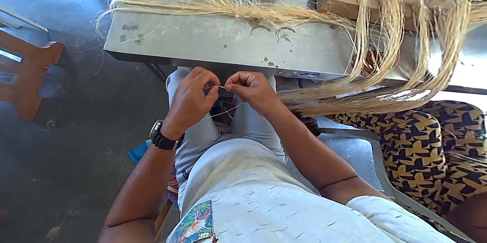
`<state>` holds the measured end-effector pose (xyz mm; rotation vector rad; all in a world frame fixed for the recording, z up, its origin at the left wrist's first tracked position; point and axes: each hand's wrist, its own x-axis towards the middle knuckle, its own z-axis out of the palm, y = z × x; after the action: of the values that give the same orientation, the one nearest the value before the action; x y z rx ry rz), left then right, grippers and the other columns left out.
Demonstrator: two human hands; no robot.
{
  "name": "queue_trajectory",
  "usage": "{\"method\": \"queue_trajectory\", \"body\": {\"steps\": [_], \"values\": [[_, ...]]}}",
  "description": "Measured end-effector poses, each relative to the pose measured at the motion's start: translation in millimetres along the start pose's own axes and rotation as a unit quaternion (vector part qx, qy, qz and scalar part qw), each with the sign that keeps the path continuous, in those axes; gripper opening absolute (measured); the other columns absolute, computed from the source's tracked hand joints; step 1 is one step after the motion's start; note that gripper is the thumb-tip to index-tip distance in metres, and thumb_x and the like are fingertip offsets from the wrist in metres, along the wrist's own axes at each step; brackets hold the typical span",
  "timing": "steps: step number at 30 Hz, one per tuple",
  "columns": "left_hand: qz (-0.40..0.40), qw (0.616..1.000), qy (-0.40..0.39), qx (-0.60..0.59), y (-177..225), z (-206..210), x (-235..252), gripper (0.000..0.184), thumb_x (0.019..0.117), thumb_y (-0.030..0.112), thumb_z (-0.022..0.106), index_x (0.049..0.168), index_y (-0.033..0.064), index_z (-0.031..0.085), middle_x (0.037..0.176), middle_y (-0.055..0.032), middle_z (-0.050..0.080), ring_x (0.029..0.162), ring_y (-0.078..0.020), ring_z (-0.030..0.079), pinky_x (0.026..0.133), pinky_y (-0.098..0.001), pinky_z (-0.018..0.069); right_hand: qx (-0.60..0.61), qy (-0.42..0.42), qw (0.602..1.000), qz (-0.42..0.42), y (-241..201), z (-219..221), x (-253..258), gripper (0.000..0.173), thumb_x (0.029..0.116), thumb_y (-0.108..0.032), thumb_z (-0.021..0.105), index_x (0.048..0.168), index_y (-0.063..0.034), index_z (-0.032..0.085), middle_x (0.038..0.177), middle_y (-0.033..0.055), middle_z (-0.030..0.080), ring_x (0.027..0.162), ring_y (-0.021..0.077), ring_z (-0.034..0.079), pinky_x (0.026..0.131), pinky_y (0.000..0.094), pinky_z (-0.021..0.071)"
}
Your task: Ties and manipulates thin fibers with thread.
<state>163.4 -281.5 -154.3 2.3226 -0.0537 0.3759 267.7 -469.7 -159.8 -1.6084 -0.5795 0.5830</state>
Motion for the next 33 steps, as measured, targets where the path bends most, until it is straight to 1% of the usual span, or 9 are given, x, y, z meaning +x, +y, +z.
{"method": "queue_trajectory", "body": {"steps": [4,8,12,15,18,22,24,27,33], "values": [[-0.005,1.0,0.002,-0.01,0,2,0,0.008,0.094,0.009,0.063,0.1,0.0098,0.068,0.106,-0.0063,0.065,0.087,-0.0156,0.064,0.067,-0.0324,0.054,-0.004,-0.007,1.0,-0.013,0,0,-1,0.006,0.0982,-0.006,0.067,0.096,-0.0027,0.072,0.068,0.0024,0.059,0.049,0.0065,0.043,0.044,0.0191,0.0331],[-0.007,1.0,0.003,-0.014,-1,1,0,0.009,0.0948,0.009,0.062,0.101,0.0101,0.069,0.104,-0.0054,0.065,0.082,-0.0141,0.064,0.064,-0.0307,0.0531,-0.001,-0.01,1.0,-0.023,2,1,-1,0.005,0.0979,-0.005,0.067,0.098,-0.0024,0.071,0.07,0.0029,0.061,0.051,0.0067,0.046,0.045,0.0193,0.035],[-0.008,1.0,0.0,-0.023,-2,3,-1,0.008,0.0948,0.01,0.062,0.1,0.0101,0.069,0.104,-0.0049,0.066,0.083,-0.0136,0.064,0.064,-0.0299,0.0532,-0.009,-0.007,1.0,-0.024,2,1,-1,0.005,0.098,-0.005,0.067,0.097,-0.0025,0.072,0.071,0.0031,0.062,0.052,0.0068,0.047,0.045,0.0189,0.0358],[-0.007,1.0,0.003,-0.025,-2,4,-1,0.007,0.0938,0.008,0.062,0.098,0.0099,0.067,0.101,-0.0051,0.065,0.081,-0.0134,0.063,0.063,-0.0293,0.0526,-0.009,-0.008,1.0,-0.015,1,2,-1,0.005,0.098,-0.005,0.067,0.098,-0.0026,0.072,0.07,0.0032,0.061,0.051,0.0069,0.046,0.045,0.0187,0.0353],[-0.004,1.0,0.008,0.001,-3,5,0,0.007,0.0923,0.006,0.063,0.097,0.0096,0.066,0.102,-0.0058,0.064,0.081,-0.0144,0.064,0.064,-0.0312,0.0545,-0.013,-0.024,1.0,0.006,2,2,-1,0.006,0.0991,-0.006,0.066,0.1,-0.0024,0.071,0.069,0.0028,0.06,0.051,0.007,0.045,0.045,0.0192,0.0347],[0.011,0.998,0.008,0.06,-7,7,0,0.004,0.0919,0.008,0.064,0.095,0.01,0.067,0.099,-0.0058,0.065,0.076,-0.0169,0.063,0.062,-0.0366,0.0543,-0.034,-0.033,0.999,0.006,5,3,0,0.007,0.099,-0.006,0.066,0.095,-0.002,0.07,0.067,0.003,0.06,0.051,0.0073,0.047,0.045,0.0203,0.0362],[0.015,0.997,0.003,0.077,-7,6,-1,0.004,0.0923,0.009,0.064,0.094,0.0106,0.067,0.096,-0.005,0.064,0.074,-0.0172,0.062,0.061,-0.0379,0.0529,-0.05,-0.031,0.998,-0.016,6,4,-1,0.008,0.0984,-0.005,0.066,0.093,-0.0021,0.071,0.067,0.0031,0.061,0.051,0.008,0.049,0.046,0.021,0.0389],[0.021,0.996,-0.003,0.085,-9,4,-1,0.005,0.0922,0.01,0.064,0.095,0.0105,0.068,0.096,-0.0049,0.065,0.074,-0.0175,0.063,0.06,-0.039,0.0533,-0.074,-0.039,0.995,-0.048,6,6,-1,0.007,0.0982,-0.004,0.066,0.094,-0.0023,0.071,0.07,0.0036,0.063,0.055,0.009,0.055,0.049,0.022,0.0459],[0.034,0.993,-0.007,0.111,-12,3,-2,0.008,0.0936,0.012,0.062,0.094,0.0122,0.069,0.093,-0.003,0.066,0.074,-0.0176,0.063,0.059,-0.0398,0.0517,-0.1,-0.045,0.992,-0.063,6,5,-6,0.009,0.0988,-0.004,0.063,0.094,-0.0035,0.071,0.07,0.0044,0.062,0.053,0.0112,0.052,0.046,0.0238,0.0439]]}}
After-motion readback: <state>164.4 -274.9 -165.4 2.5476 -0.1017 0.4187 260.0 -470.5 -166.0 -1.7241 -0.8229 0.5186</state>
